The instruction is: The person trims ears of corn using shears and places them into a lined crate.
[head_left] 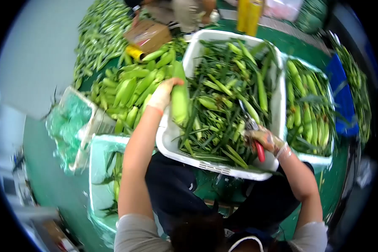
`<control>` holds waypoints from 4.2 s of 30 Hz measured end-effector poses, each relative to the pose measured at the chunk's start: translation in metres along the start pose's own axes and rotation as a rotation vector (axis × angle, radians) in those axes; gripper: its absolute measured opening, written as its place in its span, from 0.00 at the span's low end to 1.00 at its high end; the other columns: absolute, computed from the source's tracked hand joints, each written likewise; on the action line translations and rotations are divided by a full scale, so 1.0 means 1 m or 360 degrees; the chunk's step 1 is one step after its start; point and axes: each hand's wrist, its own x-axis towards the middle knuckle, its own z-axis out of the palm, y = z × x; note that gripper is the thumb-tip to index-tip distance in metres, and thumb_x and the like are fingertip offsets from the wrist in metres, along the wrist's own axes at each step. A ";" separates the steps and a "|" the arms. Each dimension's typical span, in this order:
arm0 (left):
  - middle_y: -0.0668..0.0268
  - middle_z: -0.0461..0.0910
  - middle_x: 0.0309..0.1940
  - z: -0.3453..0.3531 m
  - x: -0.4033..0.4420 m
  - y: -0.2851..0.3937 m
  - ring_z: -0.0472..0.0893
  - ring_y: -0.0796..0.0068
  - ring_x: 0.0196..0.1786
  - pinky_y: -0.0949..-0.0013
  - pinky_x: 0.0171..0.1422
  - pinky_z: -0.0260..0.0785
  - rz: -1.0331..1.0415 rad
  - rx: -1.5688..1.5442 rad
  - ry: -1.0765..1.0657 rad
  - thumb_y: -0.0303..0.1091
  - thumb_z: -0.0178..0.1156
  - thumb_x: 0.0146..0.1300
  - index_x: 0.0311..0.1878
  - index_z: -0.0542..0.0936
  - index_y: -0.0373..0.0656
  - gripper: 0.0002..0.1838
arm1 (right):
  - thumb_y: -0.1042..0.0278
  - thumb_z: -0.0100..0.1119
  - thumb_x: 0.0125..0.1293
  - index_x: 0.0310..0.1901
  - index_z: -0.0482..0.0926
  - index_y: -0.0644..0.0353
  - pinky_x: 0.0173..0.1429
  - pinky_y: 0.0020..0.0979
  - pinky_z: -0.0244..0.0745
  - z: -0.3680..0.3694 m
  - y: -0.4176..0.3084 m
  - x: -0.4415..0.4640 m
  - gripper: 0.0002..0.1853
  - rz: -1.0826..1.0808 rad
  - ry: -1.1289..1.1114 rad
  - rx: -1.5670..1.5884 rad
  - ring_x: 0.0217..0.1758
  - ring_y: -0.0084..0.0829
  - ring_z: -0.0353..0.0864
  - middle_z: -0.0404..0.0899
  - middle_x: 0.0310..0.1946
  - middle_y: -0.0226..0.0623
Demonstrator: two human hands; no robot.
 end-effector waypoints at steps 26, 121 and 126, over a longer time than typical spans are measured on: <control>0.49 0.78 0.51 -0.204 -0.503 -0.322 0.78 0.56 0.55 0.61 0.55 0.72 -0.2134 0.1276 0.1189 0.39 0.60 0.52 0.54 0.75 0.35 0.26 | 0.56 0.39 0.70 0.53 0.75 0.67 0.37 0.27 0.70 0.001 0.068 0.035 0.23 -0.0427 -0.0057 -0.1361 0.27 0.28 0.76 0.77 0.30 0.37; 0.55 0.79 0.30 0.095 -0.120 0.051 0.79 0.62 0.33 0.63 0.43 0.73 -0.0345 -0.0372 -0.1125 0.36 0.62 0.33 0.42 0.75 0.33 0.27 | 0.63 0.68 0.56 0.48 0.72 0.60 0.46 0.23 0.70 0.063 -0.041 -0.025 0.21 -0.0790 -0.0765 -0.0005 0.40 0.19 0.70 0.74 0.41 0.28; 0.54 0.78 0.31 0.071 -0.115 0.061 0.79 0.60 0.35 0.63 0.46 0.72 -0.0182 -0.0409 -0.0568 0.41 0.62 0.43 0.43 0.74 0.34 0.25 | 0.71 0.64 0.57 0.36 0.71 0.61 0.24 0.29 0.74 0.056 -0.021 -0.014 0.11 -0.0253 -0.0198 0.0842 0.18 0.27 0.75 0.73 0.19 0.33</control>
